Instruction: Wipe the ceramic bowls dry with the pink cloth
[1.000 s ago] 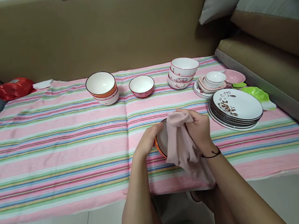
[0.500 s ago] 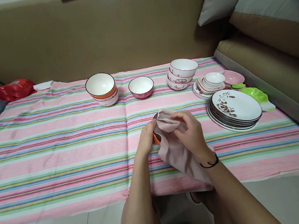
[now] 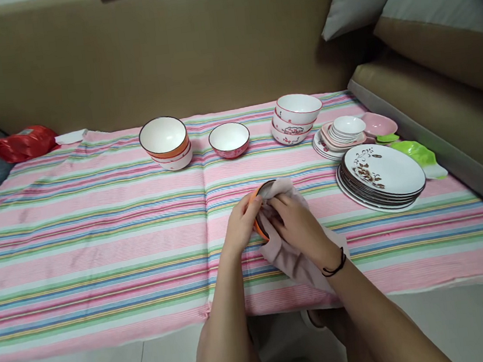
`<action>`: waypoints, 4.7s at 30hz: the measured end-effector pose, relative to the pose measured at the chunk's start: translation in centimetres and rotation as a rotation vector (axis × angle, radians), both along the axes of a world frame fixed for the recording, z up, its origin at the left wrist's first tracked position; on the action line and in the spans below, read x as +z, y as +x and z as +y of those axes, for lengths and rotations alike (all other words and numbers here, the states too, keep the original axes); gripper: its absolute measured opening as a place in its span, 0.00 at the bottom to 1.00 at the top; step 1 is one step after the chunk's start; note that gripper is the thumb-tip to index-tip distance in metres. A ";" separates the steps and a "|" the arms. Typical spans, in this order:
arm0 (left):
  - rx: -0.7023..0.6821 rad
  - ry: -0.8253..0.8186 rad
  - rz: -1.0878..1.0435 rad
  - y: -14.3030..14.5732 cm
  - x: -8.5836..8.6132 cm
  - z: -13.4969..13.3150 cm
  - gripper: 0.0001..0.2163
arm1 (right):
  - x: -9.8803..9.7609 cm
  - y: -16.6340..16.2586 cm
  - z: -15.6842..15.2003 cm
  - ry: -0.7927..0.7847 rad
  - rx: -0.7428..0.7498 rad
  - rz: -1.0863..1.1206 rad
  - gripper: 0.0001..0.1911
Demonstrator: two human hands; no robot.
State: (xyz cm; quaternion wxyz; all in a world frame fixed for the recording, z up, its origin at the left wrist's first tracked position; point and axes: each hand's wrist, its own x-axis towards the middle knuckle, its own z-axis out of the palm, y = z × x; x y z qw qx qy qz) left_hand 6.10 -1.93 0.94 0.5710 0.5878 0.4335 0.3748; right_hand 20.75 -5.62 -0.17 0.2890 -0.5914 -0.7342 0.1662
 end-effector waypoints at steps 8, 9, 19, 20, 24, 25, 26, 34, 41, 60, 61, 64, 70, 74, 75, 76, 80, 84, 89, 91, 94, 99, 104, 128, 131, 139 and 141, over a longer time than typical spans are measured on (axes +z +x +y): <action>0.011 0.056 0.100 0.2 -0.2 -0.4 0.17 | -0.3 -1.0 0.6 -0.058 0.157 0.389 0.13; 0.007 0.054 0.100 0.4 -0.2 -0.4 0.17 | -0.3 -1.0 0.7 -0.011 0.086 0.351 0.14; 0.031 0.147 0.363 1.1 -0.4 -0.6 0.17 | -1.2 -0.1 1.0 -0.264 0.137 0.320 0.07; 0.015 0.155 0.362 1.0 -0.3 -0.5 0.17 | -1.1 -0.3 1.2 -0.208 0.132 0.374 0.08; -0.030 0.194 0.369 0.5 0.0 -0.2 0.16 | -0.4 -0.8 1.3 0.067 -0.055 0.271 0.09; -0.025 0.210 0.409 0.4 0.1 -0.2 0.15 | -0.3 -0.8 1.2 0.061 -0.084 0.189 0.09; -0.015 0.227 0.464 0.3 0.1 -0.1 0.15 | -0.3 -0.7 1.1 0.017 -0.100 0.111 0.10; -0.025 0.311 0.440 0.1 -0.4 0.3 0.15 | -1.0 -0.4 1.4 -0.222 0.070 0.317 0.06; -0.028 0.271 0.441 -0.2 -0.5 0.5 0.17 | -0.4 -0.7 1.2 -0.123 -0.140 0.043 0.07; -0.084 0.209 0.388 -0.5 -0.2 1.0 0.18 | 0.2 -1.0 0.9 -0.187 -0.062 0.407 0.06; -0.092 0.189 0.384 -0.5 -0.1 1.0 0.18 | 0.2 -0.9 1.0 -0.153 -0.104 0.318 0.06; -0.116 0.129 0.348 -0.6 0.0 0.9 0.17 | 0.1 -0.5 1.0 -0.215 -0.122 0.044 0.05; -0.133 0.169 0.184 -0.3 -0.2 1.0 0.18 | 0.2 -0.9 0.9 -0.307 0.125 0.366 0.05; -0.132 0.151 0.203 -0.2 -0.1 1.0 0.18 | 0.0 -1.2 0.8 -0.226 -0.120 0.122 0.08; -0.133 0.156 0.212 -0.1 -0.1 1.0 0.18 | -0.1 -1.2 0.8 -0.249 -0.119 0.056 0.07; -0.139 0.162 0.215 -0.1 0.0 1.0 0.19 | -0.2 -1.2 0.7 -0.278 -0.074 0.041 0.06; -0.142 0.149 0.203 0.0 0.3 0.8 0.18 | -0.2 -1.2 0.9 -0.236 0.106 0.307 0.05; -0.118 0.119 0.208 -0.1 0.6 0.8 0.17 | 0.4 -0.4 1.0 -0.046 -0.117 0.254 0.07; 0.029 0.236 0.322 -0.5 0.1 1.2 0.14 | 0.8 2.1 0.9 0.246 -0.344 0.184 0.08; 0.114 0.202 0.310 -0.6 -0.1 1.3 0.15 | 0.5 2.9 1.1 0.253 -0.392 0.171 0.05; 0.168 0.128 0.254 -0.8 0.1 1.2 0.16 | -0.5 3.2 1.6 0.184 -0.352 0.150 0.12; 0.170 0.088 0.283 -0.7 1.0 0.7 0.18 | -1.5 2.4 2.2 0.146 -0.384 0.060 0.09; 0.210 0.178 0.386 -0.6 0.5 0.8 0.16 | -0.8 2.1 2.0 0.126 -0.434 -0.033 0.04; 0.262 -0.001 0.008 -1.6 -0.3 1.3 0.05 | -0.3 5.3 2.7 0.168 -0.452 0.988 0.09; 0.314 -0.015 0.004 -1.7 -0.5 1.5 0.06 | -0.1 5.2 2.5 0.113 -0.420 0.861 0.19; 0.630 0.124 -0.055 -2.5 0.1 1.9 0.08 | 0.9 4.6 2.3 0.147 -0.342 0.744 0.21; 0.707 0.102 -0.069 -2.7 0.1 2.0 0.08 | 0.9 4.4 2.3 0.088 -0.291 0.805 0.27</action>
